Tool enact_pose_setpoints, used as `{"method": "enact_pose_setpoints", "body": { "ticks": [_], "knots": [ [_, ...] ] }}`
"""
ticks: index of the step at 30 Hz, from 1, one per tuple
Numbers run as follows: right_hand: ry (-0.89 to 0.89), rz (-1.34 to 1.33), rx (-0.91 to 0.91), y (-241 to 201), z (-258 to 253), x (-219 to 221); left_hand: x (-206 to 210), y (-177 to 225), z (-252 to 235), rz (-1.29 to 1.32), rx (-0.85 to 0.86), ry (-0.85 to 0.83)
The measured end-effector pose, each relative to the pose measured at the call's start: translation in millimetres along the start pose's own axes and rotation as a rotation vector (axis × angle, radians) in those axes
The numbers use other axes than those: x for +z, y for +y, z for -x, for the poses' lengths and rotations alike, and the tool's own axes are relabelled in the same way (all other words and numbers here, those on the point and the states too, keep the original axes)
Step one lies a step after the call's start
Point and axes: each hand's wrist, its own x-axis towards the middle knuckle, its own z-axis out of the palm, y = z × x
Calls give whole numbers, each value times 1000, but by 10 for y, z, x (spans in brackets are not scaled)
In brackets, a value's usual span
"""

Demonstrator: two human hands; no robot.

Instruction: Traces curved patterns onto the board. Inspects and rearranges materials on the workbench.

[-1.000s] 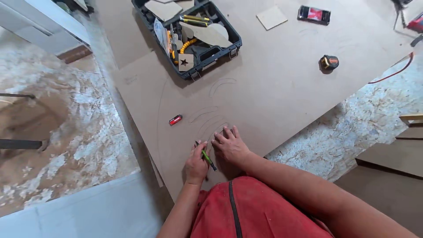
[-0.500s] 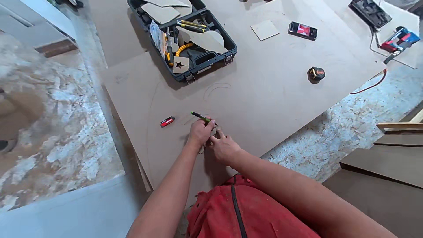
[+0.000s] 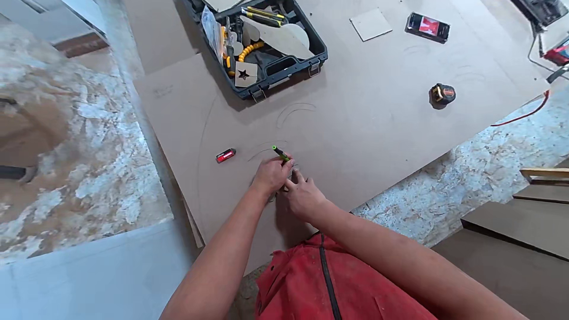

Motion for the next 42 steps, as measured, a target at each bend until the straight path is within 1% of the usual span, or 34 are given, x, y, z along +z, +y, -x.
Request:
{"method": "enact_pose_setpoints", "body": {
  "ticks": [3,6,13,16,24,29,36,42],
  "knots": [
    [-11,32,-13,-19,18,-51,-23,-112,215,-33,-13,69],
    [-21,62,-26,-16,29,-69,-12,-158,507,-51,-82,146],
    [-31,154,-64,-14,-9,-115,224,-212,1057,-41,-259,419],
    [-66,184,-84,-18,-18,-197,354,-176,1232,-34,-285,537],
    [-158,330,-164,-22,-59,-292,566,-34,1332,-6,-408,689],
    [-175,388,-219,12,-62,-313,687,3,1350,-22,-441,758],
    [-173,503,-264,21,-49,-308,768,36,1379,-25,-407,819],
    [-194,559,-274,-4,-31,-336,783,25,1395,0,-385,813]
  ]
}}
